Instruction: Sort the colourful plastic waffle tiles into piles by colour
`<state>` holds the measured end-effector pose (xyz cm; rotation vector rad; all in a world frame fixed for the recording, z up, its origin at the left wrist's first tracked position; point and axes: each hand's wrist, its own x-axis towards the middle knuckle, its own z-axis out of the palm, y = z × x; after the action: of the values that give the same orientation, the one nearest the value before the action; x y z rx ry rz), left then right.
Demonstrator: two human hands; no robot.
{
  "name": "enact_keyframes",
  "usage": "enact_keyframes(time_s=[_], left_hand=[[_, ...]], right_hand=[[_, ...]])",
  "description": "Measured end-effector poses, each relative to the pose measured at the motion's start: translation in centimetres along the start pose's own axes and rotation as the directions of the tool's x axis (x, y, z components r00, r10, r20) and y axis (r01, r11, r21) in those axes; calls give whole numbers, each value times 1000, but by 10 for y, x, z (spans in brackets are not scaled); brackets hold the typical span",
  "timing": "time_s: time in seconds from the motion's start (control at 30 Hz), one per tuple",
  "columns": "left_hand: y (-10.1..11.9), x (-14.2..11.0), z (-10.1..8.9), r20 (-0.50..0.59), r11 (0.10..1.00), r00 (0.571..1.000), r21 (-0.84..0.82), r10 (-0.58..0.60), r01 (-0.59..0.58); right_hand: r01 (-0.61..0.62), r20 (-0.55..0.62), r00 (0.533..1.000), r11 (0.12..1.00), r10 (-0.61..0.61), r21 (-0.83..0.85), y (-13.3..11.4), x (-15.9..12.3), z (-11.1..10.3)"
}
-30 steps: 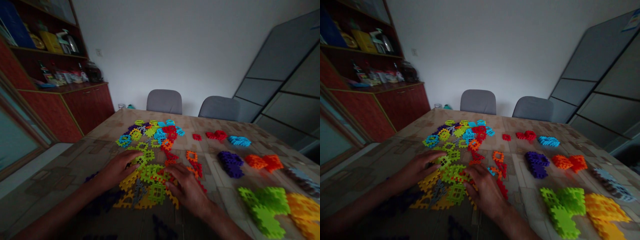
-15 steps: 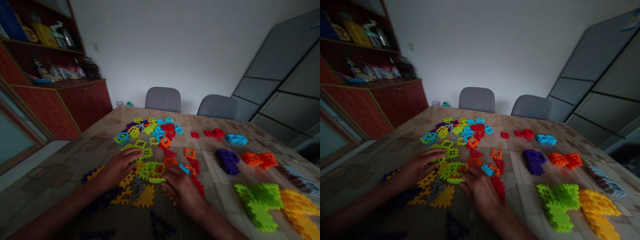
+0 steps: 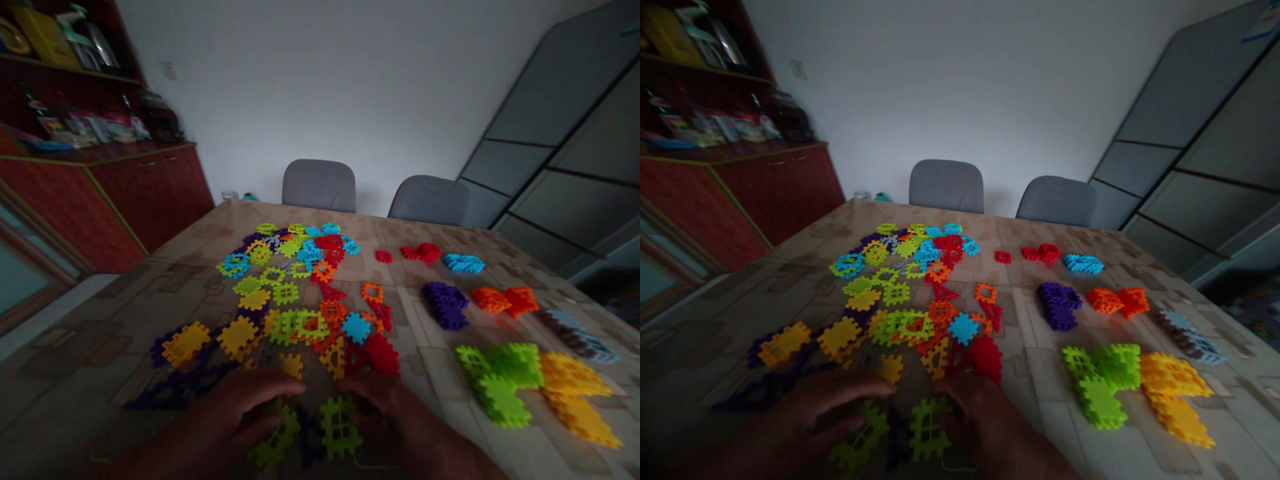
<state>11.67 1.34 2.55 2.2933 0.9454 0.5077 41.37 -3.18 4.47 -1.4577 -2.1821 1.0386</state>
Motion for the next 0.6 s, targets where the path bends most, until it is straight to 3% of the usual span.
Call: enact_keyframes(time_s=[0.17, 0.27, 0.4, 0.6], left_hand=[[-8, 3, -14, -107, 977, 986, 183, 130, -109], [-17, 10, -17, -190, 972, 972, 214, 139, -97], [-26, 15, -15, -207, 941, 967, 329, 150, -75], [3, 9, -12, -190, 853, 938, 496, 290, -163]], right_hand=[[8, 1, 1000, 983, -8, -183, -12, -7, -8], [29, 84, 996, 971, -9, -237, -18, -7, -4], [29, 153, 988, 958, 16, -284, -16, -1, 5], [35, 167, 986, 954, 16, -298, -13, -1, 3]])
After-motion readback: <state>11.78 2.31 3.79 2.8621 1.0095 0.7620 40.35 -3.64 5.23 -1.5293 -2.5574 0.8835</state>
